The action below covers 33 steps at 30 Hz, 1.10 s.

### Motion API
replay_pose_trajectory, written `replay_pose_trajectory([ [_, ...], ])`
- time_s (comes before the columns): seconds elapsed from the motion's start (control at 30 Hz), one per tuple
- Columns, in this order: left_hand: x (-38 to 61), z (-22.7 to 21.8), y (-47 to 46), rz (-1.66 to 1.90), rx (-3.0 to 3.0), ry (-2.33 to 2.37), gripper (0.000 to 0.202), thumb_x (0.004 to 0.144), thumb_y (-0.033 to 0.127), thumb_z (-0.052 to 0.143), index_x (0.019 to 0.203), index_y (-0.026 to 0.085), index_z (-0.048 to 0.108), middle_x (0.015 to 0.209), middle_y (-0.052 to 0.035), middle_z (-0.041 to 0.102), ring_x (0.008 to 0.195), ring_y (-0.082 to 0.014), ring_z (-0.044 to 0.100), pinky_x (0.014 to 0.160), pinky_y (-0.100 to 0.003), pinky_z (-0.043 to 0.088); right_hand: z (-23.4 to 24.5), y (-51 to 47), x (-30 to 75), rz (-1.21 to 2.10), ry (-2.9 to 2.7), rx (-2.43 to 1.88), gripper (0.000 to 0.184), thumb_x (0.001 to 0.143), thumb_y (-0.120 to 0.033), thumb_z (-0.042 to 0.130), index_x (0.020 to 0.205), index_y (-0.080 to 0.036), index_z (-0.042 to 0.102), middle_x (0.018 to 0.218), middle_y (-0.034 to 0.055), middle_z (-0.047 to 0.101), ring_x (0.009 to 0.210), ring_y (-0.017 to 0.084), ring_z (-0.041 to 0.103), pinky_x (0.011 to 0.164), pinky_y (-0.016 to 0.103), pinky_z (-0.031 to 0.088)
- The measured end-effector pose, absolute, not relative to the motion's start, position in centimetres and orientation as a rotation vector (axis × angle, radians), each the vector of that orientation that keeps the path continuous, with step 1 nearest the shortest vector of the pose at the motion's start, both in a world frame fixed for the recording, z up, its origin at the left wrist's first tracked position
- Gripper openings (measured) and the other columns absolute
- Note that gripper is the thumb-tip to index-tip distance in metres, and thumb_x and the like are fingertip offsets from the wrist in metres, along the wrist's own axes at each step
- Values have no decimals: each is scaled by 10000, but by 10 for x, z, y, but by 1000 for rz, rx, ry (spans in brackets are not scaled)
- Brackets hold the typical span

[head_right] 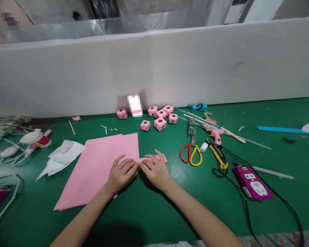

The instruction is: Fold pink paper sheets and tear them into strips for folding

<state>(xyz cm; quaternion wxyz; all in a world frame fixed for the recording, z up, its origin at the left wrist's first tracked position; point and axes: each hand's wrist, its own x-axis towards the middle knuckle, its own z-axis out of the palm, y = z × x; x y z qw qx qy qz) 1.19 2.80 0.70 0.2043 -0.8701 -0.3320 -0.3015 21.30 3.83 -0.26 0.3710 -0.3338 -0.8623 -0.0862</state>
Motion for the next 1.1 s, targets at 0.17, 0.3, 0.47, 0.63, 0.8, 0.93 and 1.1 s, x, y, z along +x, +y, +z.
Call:
replay_pose_trajectory([
  [0.17, 11, 9, 28, -811, -2382, -966, 55, 850, 151, 637, 888, 188, 651, 806, -30, 708, 917, -218, 685, 1010, -477, 429, -5, 43, 214, -215, -2183, -854, 152, 928, -111, 570, 947, -223, 671, 907, -8, 762, 1049, 216, 636, 1112, 525, 273],
  [0.3, 7, 10, 29, -777, -2361, -986, 24, 848, 167, 633, 851, 185, 648, 771, -35, 685, 868, -215, 671, 978, -470, 447, -5, 46, 221, -207, -2191, -876, 219, 902, -59, 550, 966, -232, 668, 917, -15, 761, 1060, 218, 627, 1116, 528, 250],
  [0.47, 1, 11, 33, -770, -2320, -1014, 35, 839, 147, 628, 835, 178, 643, 764, -42, 671, 869, -217, 666, 970, -466, 454, 0, 55, 237, -222, -2158, -934, 252, 873, -17, 550, 946, -232, 660, 884, -20, 757, 1053, 217, 627, 1107, 516, 259],
  [0.63, -6, 13, 38, -787, -2283, -1040, 55, 833, 137, 623, 822, 189, 639, 758, -37, 665, 870, -218, 668, 959, -456, 453, 4, 61, 246, -234, -2140, -982, 269, 854, 1, 562, 936, -236, 657, 876, -20, 756, 1058, 220, 626, 1108, 517, 262],
  [0.8, -20, 16, 47, -808, -2239, -1124, 75, 848, 138, 621, 793, 189, 623, 744, -33, 668, 870, -221, 667, 951, -448, 442, 2, 65, 251, -241, -2124, -1041, 257, 858, -7, 584, 946, -238, 656, 908, -19, 761, 1085, 235, 624, 1105, 522, 265],
  [0.93, -23, 19, 49, -934, -2226, -1189, 84, 890, 187, 654, 973, 189, 643, 893, -48, 726, 871, -200, 672, 967, -440, 431, -1, 68, 252, -242, -2099, -1071, 217, 870, -47, 616, 946, -244, 665, 917, -13, 764, 1088, 239, 624, 1092, 522, 282],
  [1.1, -9, 13, 44, -868, -2377, -1052, 254, 909, 285, 676, 1144, 202, 624, 1036, -60, 747, 1008, -224, 669, 1032, -458, 404, -4, 62, 241, -206, -2154, -960, 221, 888, -64, 612, 991, -251, 669, 948, -12, 764, 1112, 235, 617, 1104, 531, 279],
])
